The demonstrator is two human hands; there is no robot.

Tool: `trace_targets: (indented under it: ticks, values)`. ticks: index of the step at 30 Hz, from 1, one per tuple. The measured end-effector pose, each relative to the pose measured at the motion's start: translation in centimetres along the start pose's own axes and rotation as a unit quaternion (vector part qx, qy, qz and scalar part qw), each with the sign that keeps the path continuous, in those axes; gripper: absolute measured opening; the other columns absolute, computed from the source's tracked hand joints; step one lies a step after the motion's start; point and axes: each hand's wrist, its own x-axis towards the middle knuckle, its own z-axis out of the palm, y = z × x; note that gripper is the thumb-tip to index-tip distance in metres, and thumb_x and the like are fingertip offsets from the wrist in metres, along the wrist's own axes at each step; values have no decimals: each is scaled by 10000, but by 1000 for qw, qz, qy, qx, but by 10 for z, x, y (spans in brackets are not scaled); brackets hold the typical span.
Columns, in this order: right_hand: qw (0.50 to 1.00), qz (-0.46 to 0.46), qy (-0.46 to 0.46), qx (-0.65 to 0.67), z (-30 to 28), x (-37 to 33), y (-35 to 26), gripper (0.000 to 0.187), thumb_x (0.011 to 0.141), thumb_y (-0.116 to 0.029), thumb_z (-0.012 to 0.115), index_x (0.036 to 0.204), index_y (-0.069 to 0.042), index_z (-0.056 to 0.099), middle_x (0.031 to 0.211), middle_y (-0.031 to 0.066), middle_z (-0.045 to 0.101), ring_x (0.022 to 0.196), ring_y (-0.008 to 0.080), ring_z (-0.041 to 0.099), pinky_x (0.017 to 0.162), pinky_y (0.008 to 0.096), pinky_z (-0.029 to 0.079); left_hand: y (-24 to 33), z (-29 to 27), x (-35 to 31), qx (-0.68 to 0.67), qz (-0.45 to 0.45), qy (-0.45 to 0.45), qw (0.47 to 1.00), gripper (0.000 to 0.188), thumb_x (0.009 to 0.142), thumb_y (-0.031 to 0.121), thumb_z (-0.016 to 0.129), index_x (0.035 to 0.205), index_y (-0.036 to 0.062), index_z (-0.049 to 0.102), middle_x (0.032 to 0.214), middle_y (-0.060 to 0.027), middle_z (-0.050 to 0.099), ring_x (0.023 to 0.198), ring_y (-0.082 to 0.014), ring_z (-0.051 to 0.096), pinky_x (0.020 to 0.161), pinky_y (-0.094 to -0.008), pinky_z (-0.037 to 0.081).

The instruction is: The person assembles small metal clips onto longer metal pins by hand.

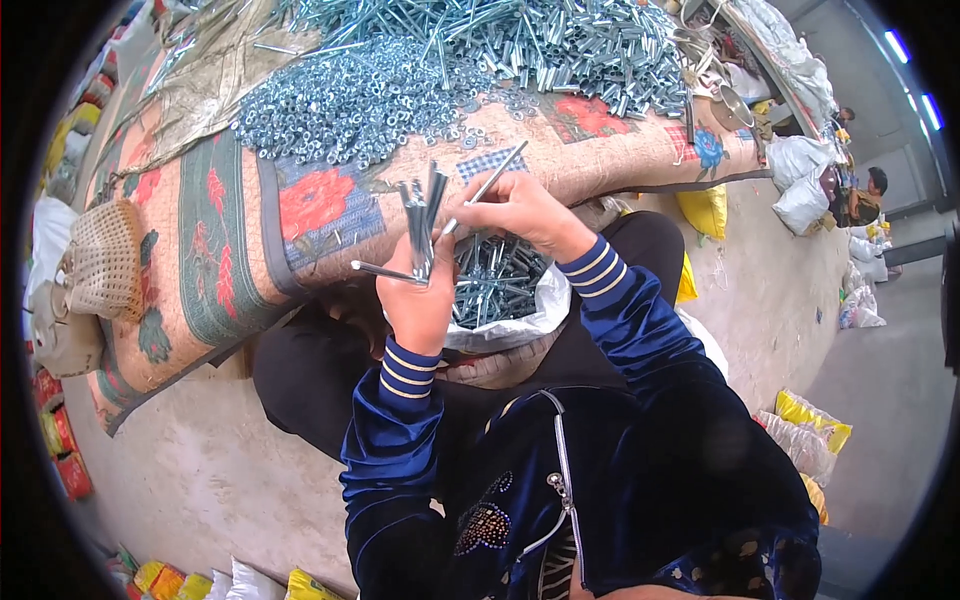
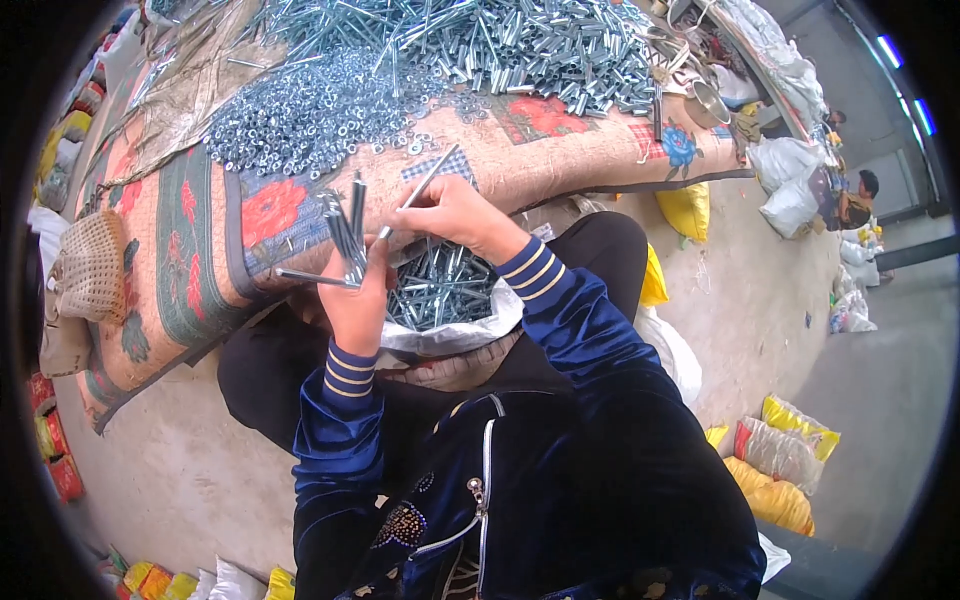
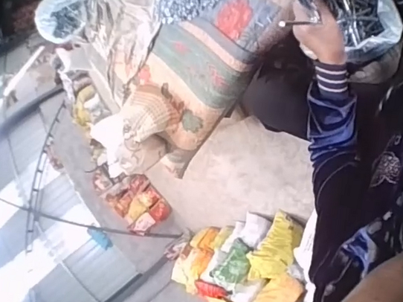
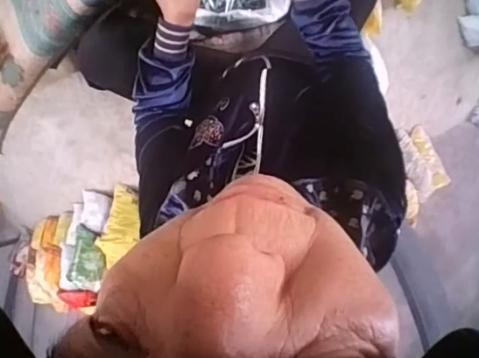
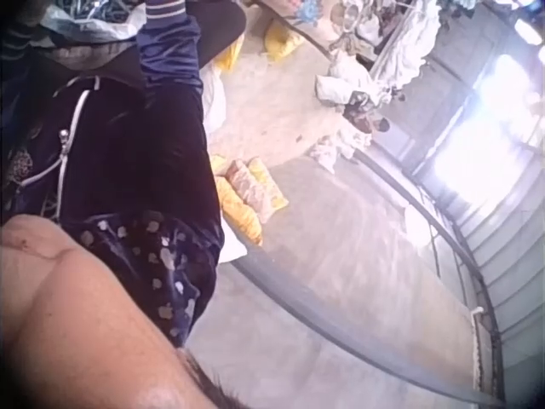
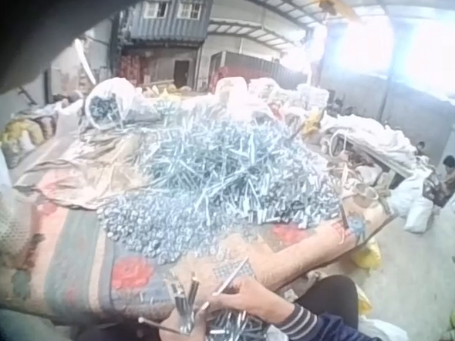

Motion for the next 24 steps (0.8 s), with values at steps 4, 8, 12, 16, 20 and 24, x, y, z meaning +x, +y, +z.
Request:
trace_targets:
  ticks: [4,8,12,16,20,24]
  values:
    - [998,-58,28,-25,-2,-1,-1,168,841,-184,680,889,-24,659,751,-47,604,683,30,533,599,193,414,6,-1,4,-58,-54,-26,997,121,866,116,644,865,3,600,591,-27,581,494,-82,541,469,-235,413]
    - [997,-38,55,-36,-4,11,20,215,832,-231,690,840,-18,664,716,-47,584,657,24,502,560,202,392,-9,2,5,40,15,-8,999,131,868,127,643,878,4,599,586,-32,582,483,-82,531,464,-227,410]
    - [977,-2,51,-209,-9,7,-5,282,803,-266,717,761,6,654,641,-37,570,618,26,489,535,220,394,-7,-3,14,-15,-57,-43,997,176,881,189,636,864,22,583,553,-12,540,458,-91,509,443,-220,405]
    - [920,-98,-10,-379,-70,15,-31,278,759,-265,732,848,-10,668,672,43,630,610,99,556,566,264,449,-8,-11,19,-87,-180,-82,976,232,892,256,602,863,30,558,604,-29,551,451,-106,520,408,-230,385]
    - [837,-143,327,-415,-115,92,-13,331,719,-333,728,812,-25,648,765,163,663,717,304,658,638,389,504,-11,-15,14,-125,-276,-97,948,204,877,245,600,892,50,543,646,-50,583,467,-124,554,386,-237,374]
    - [700,-54,383,-601,-145,128,2,305,707,-271,707,834,-26,578,816,212,648,783,385,631,676,464,502,-11,-13,17,-175,-302,-104,931,183,861,227,615,877,59,546,614,-57,590,463,-137,554,399,-244,388]
